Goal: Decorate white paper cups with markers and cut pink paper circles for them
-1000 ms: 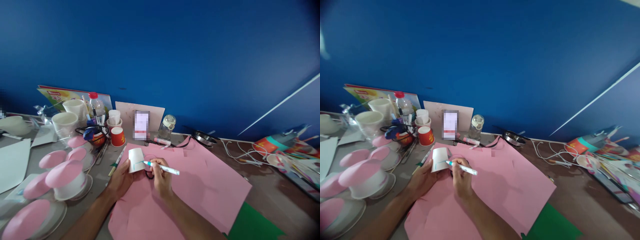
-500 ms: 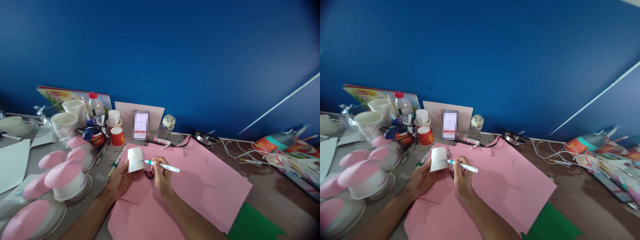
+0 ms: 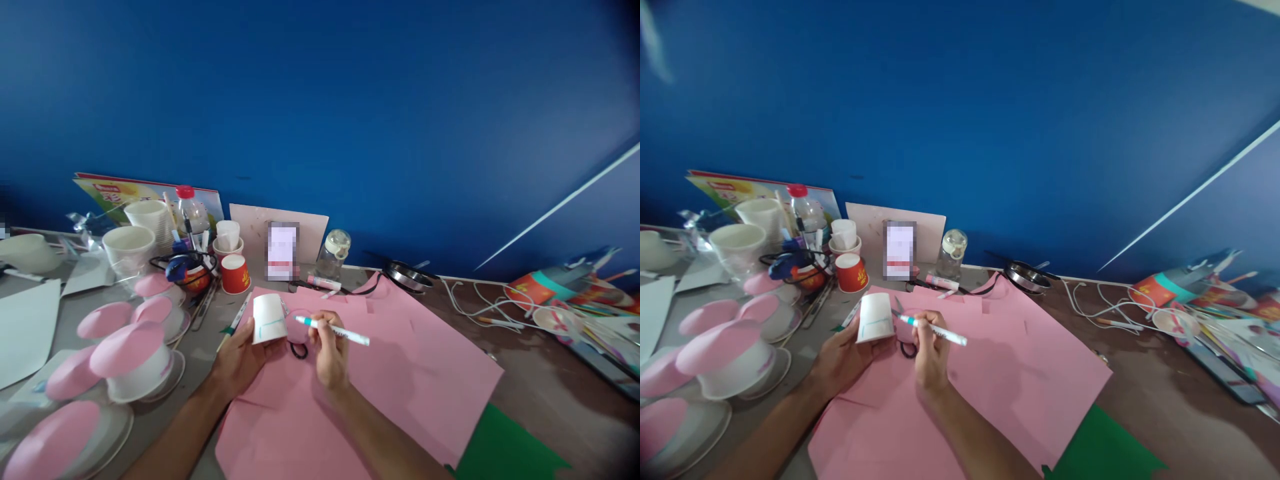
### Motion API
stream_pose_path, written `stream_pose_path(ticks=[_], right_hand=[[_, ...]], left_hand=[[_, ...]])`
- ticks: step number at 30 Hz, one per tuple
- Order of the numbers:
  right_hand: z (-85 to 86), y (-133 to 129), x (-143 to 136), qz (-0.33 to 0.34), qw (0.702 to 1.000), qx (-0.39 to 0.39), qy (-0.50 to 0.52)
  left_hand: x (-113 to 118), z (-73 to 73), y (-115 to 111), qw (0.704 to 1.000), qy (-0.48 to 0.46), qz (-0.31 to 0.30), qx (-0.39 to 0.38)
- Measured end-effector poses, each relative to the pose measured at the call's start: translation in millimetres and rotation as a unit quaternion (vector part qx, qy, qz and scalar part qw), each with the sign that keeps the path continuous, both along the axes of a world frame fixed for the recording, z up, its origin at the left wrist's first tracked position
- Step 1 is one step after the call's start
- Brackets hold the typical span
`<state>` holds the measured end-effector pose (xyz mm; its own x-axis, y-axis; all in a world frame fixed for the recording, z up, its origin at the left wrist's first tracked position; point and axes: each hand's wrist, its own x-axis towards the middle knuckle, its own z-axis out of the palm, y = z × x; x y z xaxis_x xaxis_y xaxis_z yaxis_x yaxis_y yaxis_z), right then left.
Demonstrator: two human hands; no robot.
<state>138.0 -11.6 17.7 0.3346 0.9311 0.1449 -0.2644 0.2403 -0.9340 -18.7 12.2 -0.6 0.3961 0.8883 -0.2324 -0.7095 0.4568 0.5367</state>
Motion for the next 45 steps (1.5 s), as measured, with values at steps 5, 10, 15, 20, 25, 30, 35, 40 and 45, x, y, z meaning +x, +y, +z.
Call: stream_pose_path(ticks=[5, 10, 15, 20, 25, 30, 35, 40, 45], right_hand=[[4.4, 6, 1, -0.001, 0.999, -0.025, 0.030], [2.3, 7, 1, 0.020, 0.999, -0.024, -0.021], [2.4, 7, -1, 0.067, 0.998, -0.004, -0.021], [1.3, 9, 1, 0.068, 0.996, 0.024, -0.055], [-5.3, 12, 4, 0.055, 0.992, 0.016, -0.109], [-8.2, 9, 5, 0.063, 0.982, 0.052, -0.171], [-6.5, 6, 4, 0.070, 0.970, 0.087, -0.218], [-5.5, 4, 4, 0.062, 0.973, 0.089, -0.204], [-4.0, 4, 5, 0.049, 0.990, 0.074, -0.112]], left_hand=[[0, 3.3, -1, 1.000, 0.008, 0.000, -0.009], [3, 3.2, -4, 0.999, 0.003, -0.032, 0.009], [12, 8.2, -10, 0.996, -0.004, -0.059, 0.064], [14, 7.8, -10, 0.993, 0.025, -0.056, 0.101], [14, 8.7, -8, 0.994, 0.049, -0.052, 0.080], [18, 18.5, -10, 0.990, 0.020, -0.101, 0.099], [15, 14.5, -11, 0.988, 0.021, -0.106, 0.113], [10, 7.8, -11, 0.988, 0.048, -0.087, 0.115], [8, 4.5, -10, 0.991, 0.058, -0.069, 0.102]])
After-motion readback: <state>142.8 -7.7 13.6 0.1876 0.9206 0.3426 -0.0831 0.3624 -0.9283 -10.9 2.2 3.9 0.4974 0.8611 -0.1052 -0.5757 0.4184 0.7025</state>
